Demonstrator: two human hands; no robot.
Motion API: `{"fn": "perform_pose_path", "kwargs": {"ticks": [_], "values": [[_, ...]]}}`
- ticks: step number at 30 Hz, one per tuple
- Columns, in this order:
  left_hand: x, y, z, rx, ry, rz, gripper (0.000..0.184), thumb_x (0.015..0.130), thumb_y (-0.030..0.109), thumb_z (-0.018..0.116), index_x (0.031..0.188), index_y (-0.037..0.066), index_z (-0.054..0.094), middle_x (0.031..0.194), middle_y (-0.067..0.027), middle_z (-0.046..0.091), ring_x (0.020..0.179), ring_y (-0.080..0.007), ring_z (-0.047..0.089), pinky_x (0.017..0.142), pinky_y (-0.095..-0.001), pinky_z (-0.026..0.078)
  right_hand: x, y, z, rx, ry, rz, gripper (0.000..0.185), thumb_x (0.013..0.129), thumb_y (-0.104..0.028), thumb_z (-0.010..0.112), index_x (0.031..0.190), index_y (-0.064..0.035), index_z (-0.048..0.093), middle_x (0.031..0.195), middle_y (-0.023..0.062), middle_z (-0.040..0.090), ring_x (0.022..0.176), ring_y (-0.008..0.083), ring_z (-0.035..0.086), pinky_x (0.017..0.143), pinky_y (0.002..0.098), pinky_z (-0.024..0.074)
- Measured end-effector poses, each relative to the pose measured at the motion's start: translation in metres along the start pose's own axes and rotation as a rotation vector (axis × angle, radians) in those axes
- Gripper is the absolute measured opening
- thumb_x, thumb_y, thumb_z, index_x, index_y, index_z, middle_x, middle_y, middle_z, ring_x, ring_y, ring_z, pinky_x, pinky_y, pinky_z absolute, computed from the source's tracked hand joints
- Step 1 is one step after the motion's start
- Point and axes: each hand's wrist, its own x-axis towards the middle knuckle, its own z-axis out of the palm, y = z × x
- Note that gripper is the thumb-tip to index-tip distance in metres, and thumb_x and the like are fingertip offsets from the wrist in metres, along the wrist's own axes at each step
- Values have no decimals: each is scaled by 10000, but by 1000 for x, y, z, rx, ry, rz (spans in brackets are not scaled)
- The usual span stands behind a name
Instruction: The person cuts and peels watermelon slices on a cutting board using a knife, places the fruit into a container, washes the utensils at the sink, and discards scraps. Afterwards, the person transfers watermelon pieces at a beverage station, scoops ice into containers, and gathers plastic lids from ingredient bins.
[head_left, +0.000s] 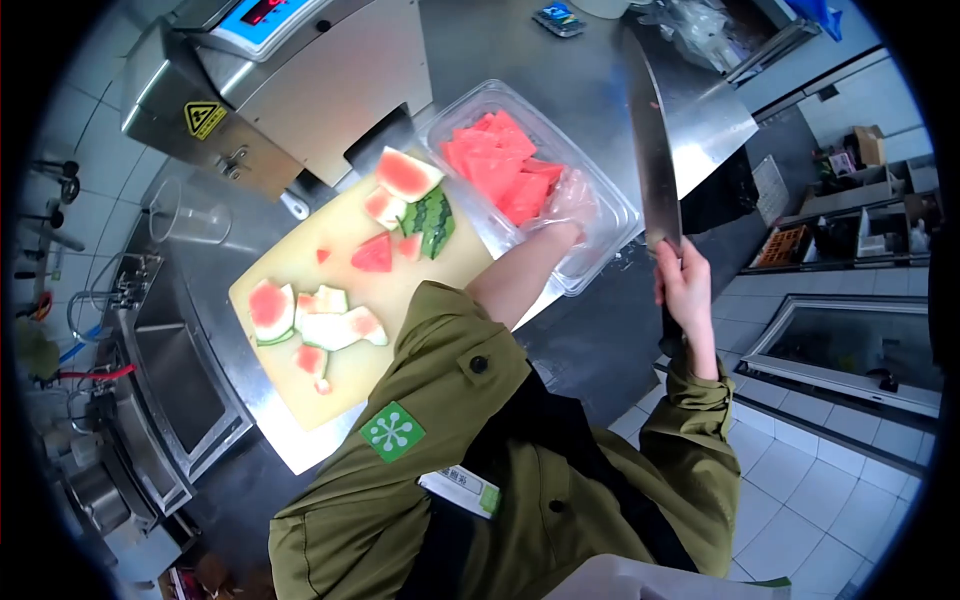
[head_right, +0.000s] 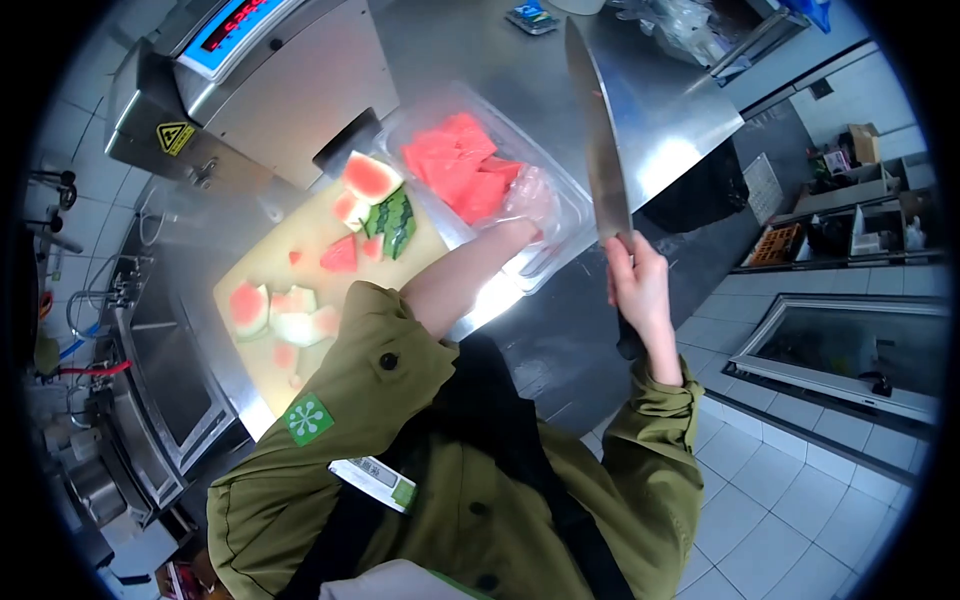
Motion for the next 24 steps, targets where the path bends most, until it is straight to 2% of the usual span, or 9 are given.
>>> {"fn": "perform_pose_path", "kwargs": {"ticks": [2,3,6,10,13,14,19,22,24], "values": [[-8,8,-82,417,-444,327,319,736,184,489,963,-13,595,1066,-164,519,1062,-257,432,943,-379,300,-4,2,1,-38,-10,-4,168,876,-157,475,843,0,524,450,14,452,348,78,435,338,220,310],[-6,7,-82,500,-434,361,322,741,175,485,969,-28,587,1074,-162,503,1067,-266,412,911,-369,340,-6,4,2,-60,0,-15,165,875,-153,474,857,1,532,448,14,458,346,80,436,339,223,313],[-18,6,-90,295,-299,211,305,748,164,488,972,-14,592,1052,-154,507,1071,-275,399,882,-382,357,-10,7,5,-33,18,42,154,870,-141,477,875,-1,541,454,14,463,348,78,441,342,221,323],[-22,19,-116,278,-317,113,266,749,137,501,967,35,616,1002,-125,540,1047,-279,428,817,-375,390,-11,17,8,52,9,69,165,874,-143,470,863,10,529,481,14,462,356,73,437,343,213,328],[-8,2,-82,481,-346,290,277,751,236,506,934,82,646,974,-105,587,973,-255,494,825,-416,345,-11,14,9,76,18,61,172,877,-151,471,866,12,525,504,15,467,361,72,432,345,211,327],[-5,-2,-77,433,-350,275,262,752,233,506,915,89,652,966,-104,591,964,-255,505,816,-413,356,-10,13,9,82,21,59,173,877,-153,472,868,12,524,507,15,468,361,72,432,346,211,326],[-19,10,-128,401,-366,339,209,753,208,502,827,114,674,940,-98,606,954,-256,529,792,-391,400,-6,12,-1,185,47,6,196,883,-190,478,826,-3,496,504,9,455,357,68,421,344,192,312],[-34,17,-138,343,-334,321,206,751,202,503,823,118,677,902,-98,618,931,-256,552,772,-361,421,-3,13,-6,186,71,-34,205,886,-198,477,835,-1,502,516,2,457,365,62,427,348,188,317],[-46,31,-157,238,-422,255,208,745,193,509,825,94,673,886,-115,623,909,-256,569,744,-350,439,0,13,-7,201,61,-49,205,886,-198,476,857,3,505,519,3,457,364,62,425,350,187,320]]}}
